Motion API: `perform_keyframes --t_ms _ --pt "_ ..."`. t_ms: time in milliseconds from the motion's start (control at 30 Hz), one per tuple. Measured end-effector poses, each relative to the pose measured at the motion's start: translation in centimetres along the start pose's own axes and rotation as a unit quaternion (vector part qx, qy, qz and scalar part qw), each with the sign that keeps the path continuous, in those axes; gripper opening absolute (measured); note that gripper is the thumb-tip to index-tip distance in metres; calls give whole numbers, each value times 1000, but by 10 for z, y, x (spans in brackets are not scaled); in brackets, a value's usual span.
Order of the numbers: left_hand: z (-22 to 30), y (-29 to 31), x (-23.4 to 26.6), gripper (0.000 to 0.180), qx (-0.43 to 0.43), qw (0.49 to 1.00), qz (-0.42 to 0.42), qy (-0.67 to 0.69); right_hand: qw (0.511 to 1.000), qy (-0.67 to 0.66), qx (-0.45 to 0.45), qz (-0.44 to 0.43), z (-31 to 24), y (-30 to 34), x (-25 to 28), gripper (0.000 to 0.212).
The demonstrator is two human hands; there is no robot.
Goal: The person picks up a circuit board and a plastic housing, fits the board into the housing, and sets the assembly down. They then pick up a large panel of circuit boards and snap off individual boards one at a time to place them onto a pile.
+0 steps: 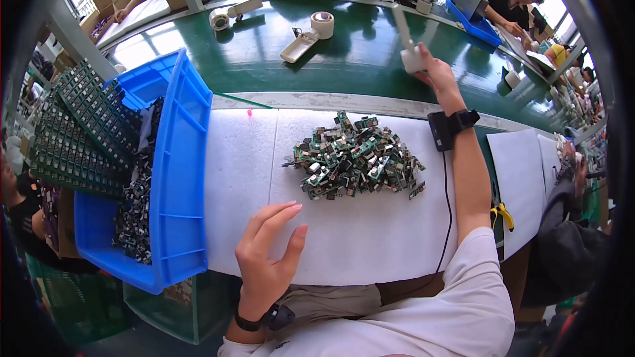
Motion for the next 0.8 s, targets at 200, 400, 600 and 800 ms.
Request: perform_keyframes --t_ms 200,400,600,800 --pt "-2 0 -1 24 12 1000 -10 3 922 -383 -36 40 15 -21 10 41" --pt "-3 0 -3 20 -11 1000 -14 -24 911 -411 -40 -2 -13 1 2 32" --pt "-1 1 -9 19 -8 999 -28 -33 881 -443 -8 -165 -53 24 -14 30" --pt "6 5 -5 42 34 995 -49 82 852 -456 76 -246 -107 69 -42 33"
Point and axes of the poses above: each hand's wrist, its own y-axis away from the middle knuckle, its own x-axis out of the back of the hand, z = x × y, the point moved 3 cm from there along -y, towards the middle knuckle, and after that the axes turned 9 degrees about -y, right-handed, at the moved point
